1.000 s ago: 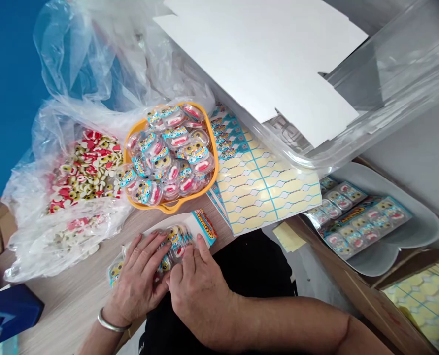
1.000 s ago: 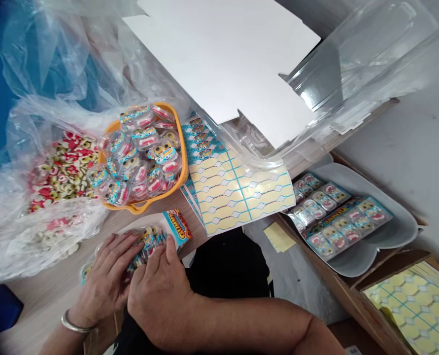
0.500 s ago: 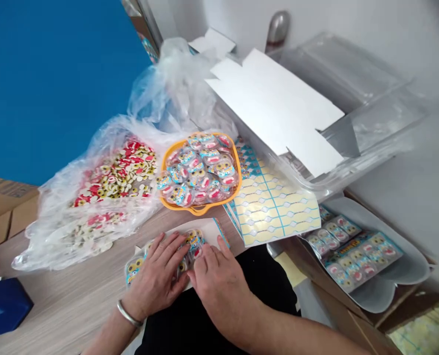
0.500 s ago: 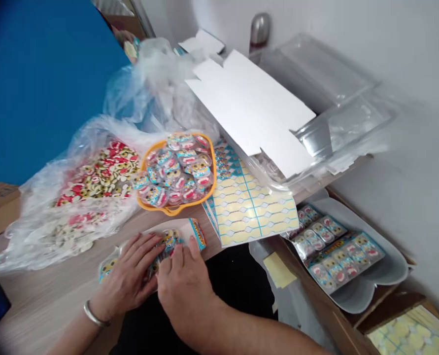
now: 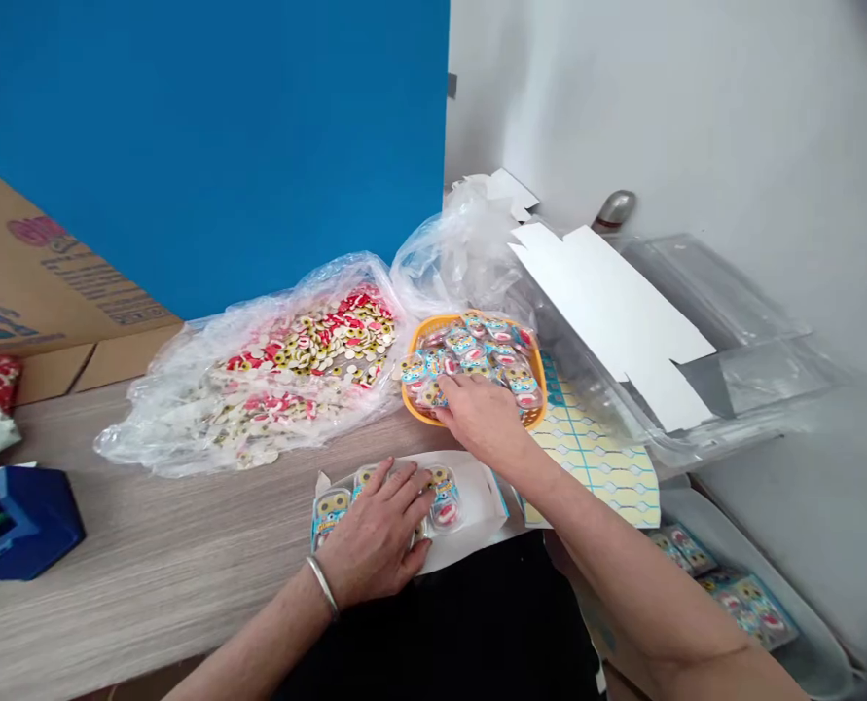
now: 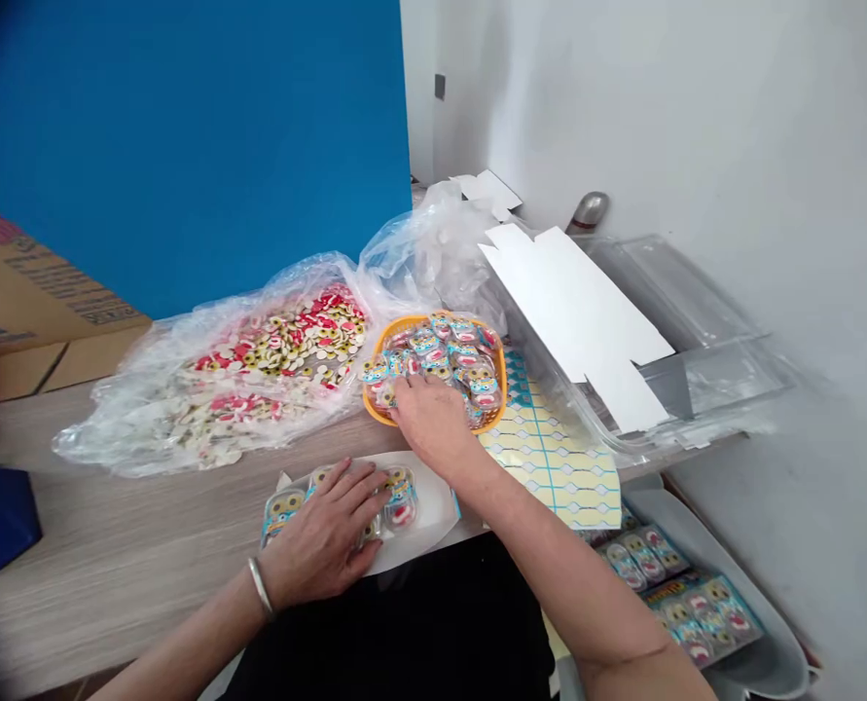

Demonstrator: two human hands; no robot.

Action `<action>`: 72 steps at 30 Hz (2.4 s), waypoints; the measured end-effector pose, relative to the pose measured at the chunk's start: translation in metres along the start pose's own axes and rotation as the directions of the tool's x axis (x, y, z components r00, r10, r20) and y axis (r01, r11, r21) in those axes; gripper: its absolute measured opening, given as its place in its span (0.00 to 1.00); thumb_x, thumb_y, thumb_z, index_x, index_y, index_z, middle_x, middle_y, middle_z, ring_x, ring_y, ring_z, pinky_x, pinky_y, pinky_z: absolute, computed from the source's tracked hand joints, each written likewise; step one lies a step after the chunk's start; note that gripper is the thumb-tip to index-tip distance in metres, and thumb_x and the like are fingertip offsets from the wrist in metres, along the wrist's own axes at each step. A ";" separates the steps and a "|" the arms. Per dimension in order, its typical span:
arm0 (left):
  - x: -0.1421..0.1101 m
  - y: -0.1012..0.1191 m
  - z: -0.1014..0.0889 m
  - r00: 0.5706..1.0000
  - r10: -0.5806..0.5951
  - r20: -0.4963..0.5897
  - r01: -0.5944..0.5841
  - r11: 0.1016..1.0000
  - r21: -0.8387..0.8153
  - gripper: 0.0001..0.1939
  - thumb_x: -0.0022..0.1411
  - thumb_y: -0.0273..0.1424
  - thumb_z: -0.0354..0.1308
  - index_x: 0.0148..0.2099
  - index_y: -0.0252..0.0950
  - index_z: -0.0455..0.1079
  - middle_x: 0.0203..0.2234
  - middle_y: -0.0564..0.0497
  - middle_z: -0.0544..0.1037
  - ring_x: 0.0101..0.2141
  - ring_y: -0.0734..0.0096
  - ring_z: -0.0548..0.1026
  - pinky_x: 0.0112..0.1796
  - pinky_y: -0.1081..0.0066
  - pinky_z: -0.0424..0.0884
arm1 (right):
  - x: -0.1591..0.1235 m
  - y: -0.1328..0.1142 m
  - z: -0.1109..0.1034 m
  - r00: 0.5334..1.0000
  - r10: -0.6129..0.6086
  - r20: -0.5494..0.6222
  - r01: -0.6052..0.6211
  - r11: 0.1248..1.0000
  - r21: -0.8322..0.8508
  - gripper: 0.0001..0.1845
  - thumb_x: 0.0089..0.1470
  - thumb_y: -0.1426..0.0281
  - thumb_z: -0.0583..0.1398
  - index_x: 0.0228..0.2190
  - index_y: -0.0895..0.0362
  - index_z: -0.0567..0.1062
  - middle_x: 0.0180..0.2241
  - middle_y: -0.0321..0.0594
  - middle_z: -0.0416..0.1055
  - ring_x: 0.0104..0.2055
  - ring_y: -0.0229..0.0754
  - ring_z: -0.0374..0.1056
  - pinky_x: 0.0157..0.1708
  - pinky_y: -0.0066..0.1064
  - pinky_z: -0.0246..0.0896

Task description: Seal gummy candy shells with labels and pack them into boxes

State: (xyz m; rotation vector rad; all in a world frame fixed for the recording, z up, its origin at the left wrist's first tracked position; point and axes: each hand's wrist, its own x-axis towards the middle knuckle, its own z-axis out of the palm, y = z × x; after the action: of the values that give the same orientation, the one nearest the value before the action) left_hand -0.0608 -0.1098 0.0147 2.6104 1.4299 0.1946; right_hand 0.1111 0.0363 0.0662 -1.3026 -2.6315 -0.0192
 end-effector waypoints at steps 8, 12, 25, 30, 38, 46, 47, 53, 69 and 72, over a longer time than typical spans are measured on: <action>-0.001 0.000 0.002 1.000 0.004 -0.022 -0.005 1.000 -0.023 0.25 0.65 0.38 0.56 0.62 0.36 0.66 0.62 0.42 0.68 0.64 0.50 0.61 0.67 0.45 0.49 | -0.005 -0.010 -0.014 0.994 0.082 -0.069 -0.077 0.995 0.064 0.14 0.63 0.72 0.57 0.49 0.59 0.73 0.43 0.51 0.75 0.46 0.51 0.71 0.43 0.37 0.65; 0.000 0.000 0.000 1.000 0.002 -0.006 -0.002 1.000 -0.028 0.24 0.65 0.38 0.56 0.61 0.36 0.65 0.62 0.42 0.68 0.64 0.50 0.61 0.67 0.45 0.49 | -0.047 -0.018 -0.011 0.982 0.173 -0.070 -0.130 0.904 0.407 0.14 0.64 0.71 0.55 0.49 0.57 0.74 0.42 0.46 0.76 0.43 0.47 0.72 0.43 0.36 0.66; 0.000 -0.004 0.006 0.995 0.027 -0.097 -0.032 0.998 -0.056 0.32 0.62 0.32 0.56 0.66 0.30 0.55 0.59 0.36 0.70 0.62 0.49 0.64 0.65 0.44 0.55 | -0.097 -0.034 0.046 0.937 0.325 0.131 -0.342 0.766 0.544 0.13 0.60 0.74 0.57 0.46 0.60 0.75 0.39 0.46 0.74 0.41 0.46 0.71 0.44 0.35 0.65; 0.003 -0.004 0.003 0.998 0.022 -0.058 -0.026 0.998 -0.061 0.34 0.60 0.32 0.58 0.68 0.35 0.56 0.58 0.37 0.69 0.61 0.47 0.65 0.64 0.42 0.57 | -0.093 -0.038 0.039 0.922 0.320 0.218 -0.386 0.799 0.460 0.08 0.61 0.73 0.58 0.41 0.59 0.76 0.38 0.44 0.73 0.37 0.45 0.70 0.40 0.34 0.63; 0.002 -0.004 0.005 0.991 -0.007 -0.131 -0.006 0.995 -0.099 0.33 0.59 0.32 0.59 0.65 0.30 0.57 0.56 0.35 0.69 0.59 0.48 0.67 0.64 0.46 0.60 | -0.093 -0.040 0.042 0.903 0.341 0.261 -0.427 0.777 0.463 0.09 0.61 0.75 0.56 0.42 0.58 0.74 0.40 0.45 0.73 0.40 0.46 0.71 0.42 0.34 0.63; 0.001 -0.005 0.006 0.986 -0.004 -0.169 -0.017 0.992 -0.122 0.27 0.59 0.32 0.60 0.59 0.31 0.59 0.54 0.35 0.71 0.59 0.49 0.68 0.64 0.45 0.61 | -0.098 -0.032 0.039 0.879 0.407 0.250 -0.463 0.599 0.653 0.09 0.60 0.74 0.56 0.42 0.59 0.72 0.37 0.44 0.76 0.38 0.46 0.72 0.40 0.36 0.64; 0.001 -0.005 0.006 0.985 -0.002 -0.171 -0.019 0.993 -0.119 0.27 0.59 0.32 0.60 0.59 0.31 0.59 0.54 0.35 0.72 0.59 0.49 0.69 0.64 0.45 0.61 | -0.098 -0.032 0.038 0.877 0.412 0.247 -0.463 0.589 0.662 0.09 0.60 0.73 0.56 0.42 0.58 0.72 0.36 0.44 0.76 0.37 0.46 0.72 0.39 0.36 0.64; 0.002 -0.005 0.004 0.991 0.009 -0.136 -0.021 0.996 -0.086 0.27 0.60 0.32 0.59 0.59 0.31 0.60 0.56 0.34 0.71 0.60 0.49 0.68 0.64 0.45 0.60 | -0.102 -0.030 0.032 0.867 0.446 0.221 -0.450 0.512 0.732 0.10 0.60 0.69 0.56 0.42 0.56 0.73 0.35 0.42 0.75 0.35 0.45 0.71 0.38 0.36 0.65; 0.005 0.012 -0.021 0.948 -0.044 -0.316 0.013 0.995 -0.099 0.18 0.65 0.36 0.59 0.54 0.34 0.66 0.49 0.40 0.78 0.53 0.52 0.74 0.55 0.50 0.69 | -0.112 -0.021 0.024 0.853 0.482 0.200 -0.374 0.297 0.879 0.13 0.61 0.64 0.58 0.46 0.56 0.71 0.39 0.43 0.77 0.36 0.43 0.74 0.38 0.36 0.71; 0.011 0.027 -0.028 0.861 -0.332 -0.385 0.198 0.917 -0.347 0.09 0.67 0.34 0.58 0.47 0.37 0.68 0.37 0.47 0.79 0.38 0.66 0.78 0.39 0.65 0.75 | -0.113 -0.029 0.016 0.857 0.490 0.161 -0.333 0.288 0.898 0.14 0.61 0.64 0.59 0.47 0.55 0.71 0.39 0.43 0.76 0.37 0.43 0.73 0.39 0.36 0.72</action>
State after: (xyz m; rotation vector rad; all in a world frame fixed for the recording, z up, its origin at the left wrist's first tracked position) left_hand -0.0380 -0.1123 0.0481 2.1731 1.7201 0.9339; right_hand 0.1518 -0.0684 0.0315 -1.3407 -1.5148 1.1948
